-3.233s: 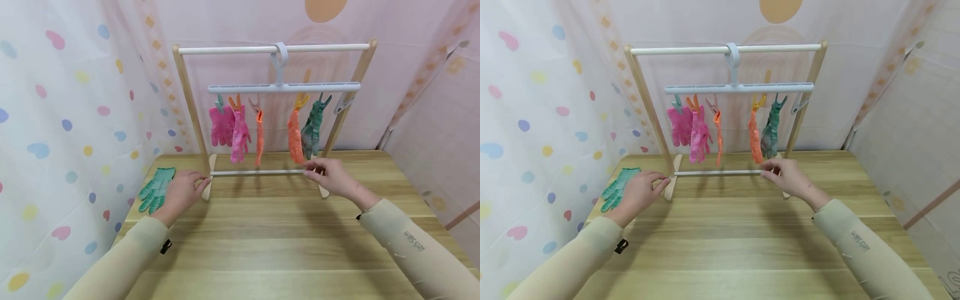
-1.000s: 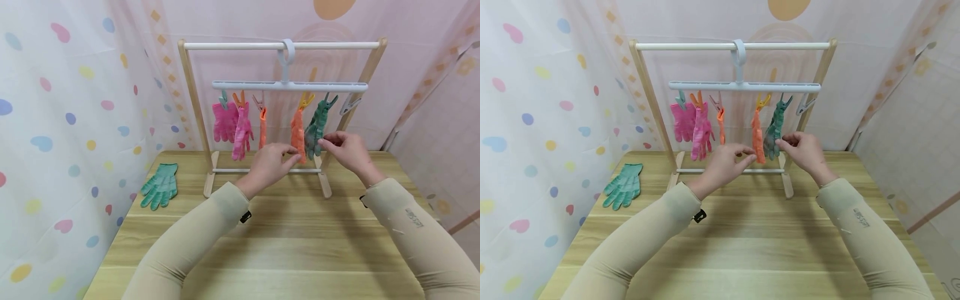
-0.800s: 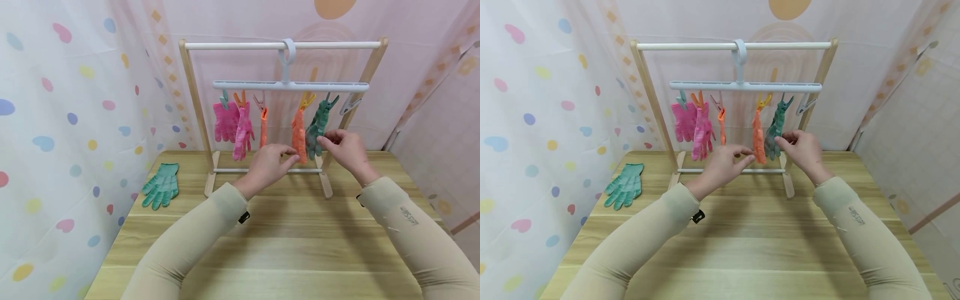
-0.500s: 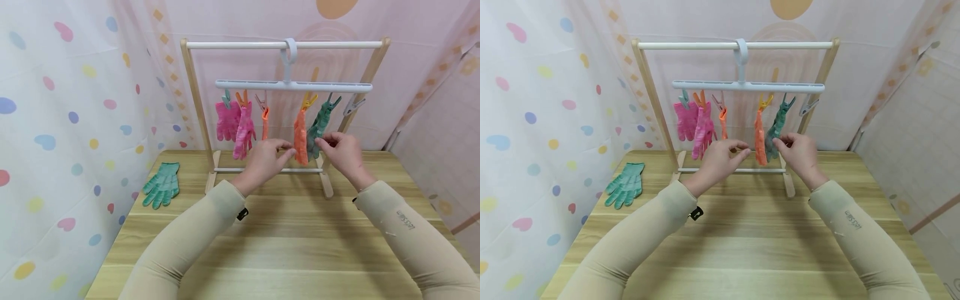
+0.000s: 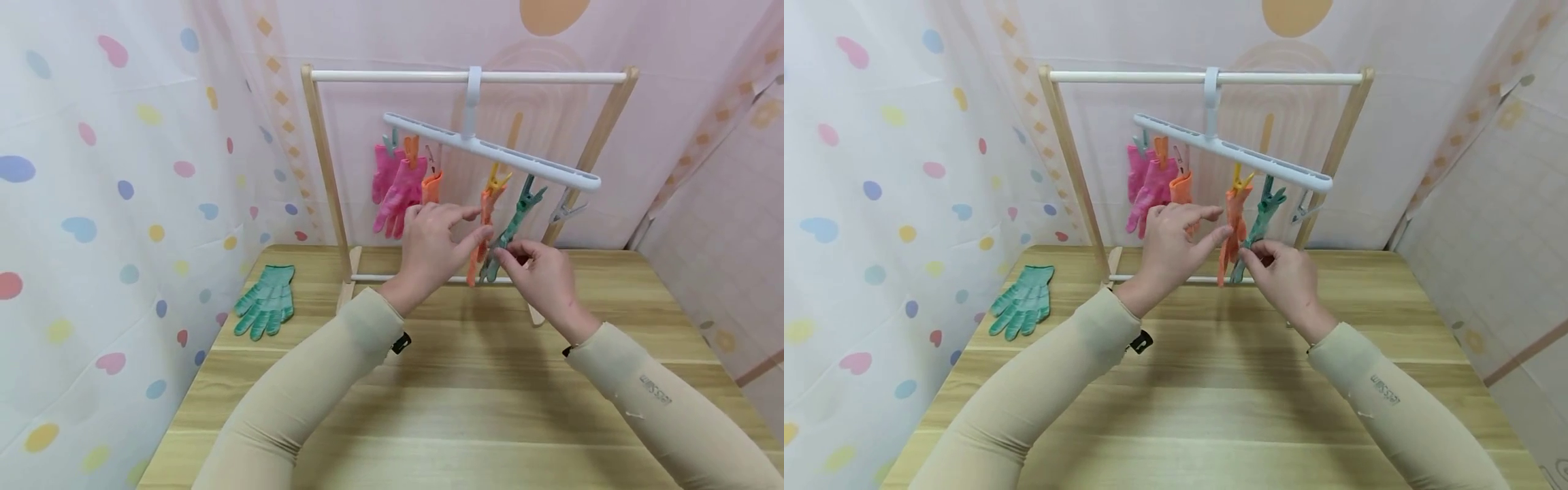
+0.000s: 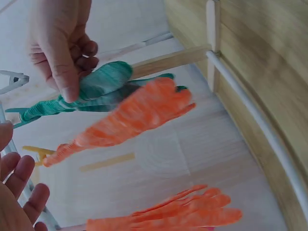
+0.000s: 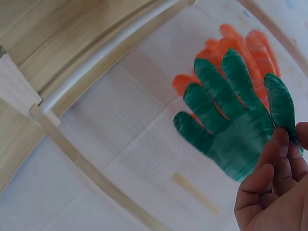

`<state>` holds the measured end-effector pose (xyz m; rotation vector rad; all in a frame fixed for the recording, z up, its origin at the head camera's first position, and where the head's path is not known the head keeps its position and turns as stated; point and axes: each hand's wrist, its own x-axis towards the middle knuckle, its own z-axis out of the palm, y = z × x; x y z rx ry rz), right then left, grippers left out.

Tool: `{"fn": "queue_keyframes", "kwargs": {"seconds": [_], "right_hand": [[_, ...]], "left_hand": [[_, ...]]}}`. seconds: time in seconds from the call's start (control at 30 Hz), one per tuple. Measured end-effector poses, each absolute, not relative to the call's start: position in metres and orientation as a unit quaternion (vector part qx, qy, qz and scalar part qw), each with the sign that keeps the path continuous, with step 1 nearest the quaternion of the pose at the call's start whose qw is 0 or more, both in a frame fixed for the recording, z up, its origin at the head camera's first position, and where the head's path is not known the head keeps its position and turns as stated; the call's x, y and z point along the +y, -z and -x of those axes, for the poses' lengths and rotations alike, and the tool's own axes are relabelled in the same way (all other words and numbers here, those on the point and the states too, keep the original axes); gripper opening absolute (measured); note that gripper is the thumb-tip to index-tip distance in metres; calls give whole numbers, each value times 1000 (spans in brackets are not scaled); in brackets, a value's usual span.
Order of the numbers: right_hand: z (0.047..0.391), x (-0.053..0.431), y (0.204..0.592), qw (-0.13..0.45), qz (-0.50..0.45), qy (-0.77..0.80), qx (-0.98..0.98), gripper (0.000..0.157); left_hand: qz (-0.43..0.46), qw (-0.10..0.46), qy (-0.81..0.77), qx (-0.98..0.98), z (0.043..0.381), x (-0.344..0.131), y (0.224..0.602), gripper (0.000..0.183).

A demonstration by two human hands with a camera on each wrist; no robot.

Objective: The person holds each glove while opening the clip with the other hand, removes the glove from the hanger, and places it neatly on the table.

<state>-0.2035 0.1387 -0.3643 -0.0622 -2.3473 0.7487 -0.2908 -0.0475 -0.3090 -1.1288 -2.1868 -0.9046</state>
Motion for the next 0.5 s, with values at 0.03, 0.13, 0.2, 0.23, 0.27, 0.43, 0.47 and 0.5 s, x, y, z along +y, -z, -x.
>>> {"fn": "queue_keyframes", "kwargs": {"seconds": [0.03, 0.13, 0.2, 0.23, 0.27, 0.43, 0.47, 0.5], "right_hand": [[203, 138, 365, 334, 20, -282, -899, 21], [201, 135, 368, 342, 5, -272, -900, 20], [199, 134, 369, 347, -3, -270, -898, 19], [199, 134, 369, 350, -5, -270, -897, 18], [198, 133, 369, 353, -9, -271, -896, 17], [196, 131, 370, 365, -19, -271, -890, 16], [196, 131, 370, 367, -21, -271, -890, 16], [196, 131, 370, 370, -22, -270, -889, 16]], "left_hand": [[415, 267, 332, -804, 289, -46, 307, 41], [410, 295, 319, -802, 285, -40, 302, 45], [405, 314, 305, -802, 283, -34, 297, 47], [403, 322, 301, -802, 281, -31, 295, 47], [401, 328, 297, -802, 280, -28, 293, 48], [383, 326, 300, -810, 273, -13, 281, 51], [377, 323, 299, -815, 272, -11, 279, 52], [371, 319, 300, -819, 271, -9, 278, 52]]}}
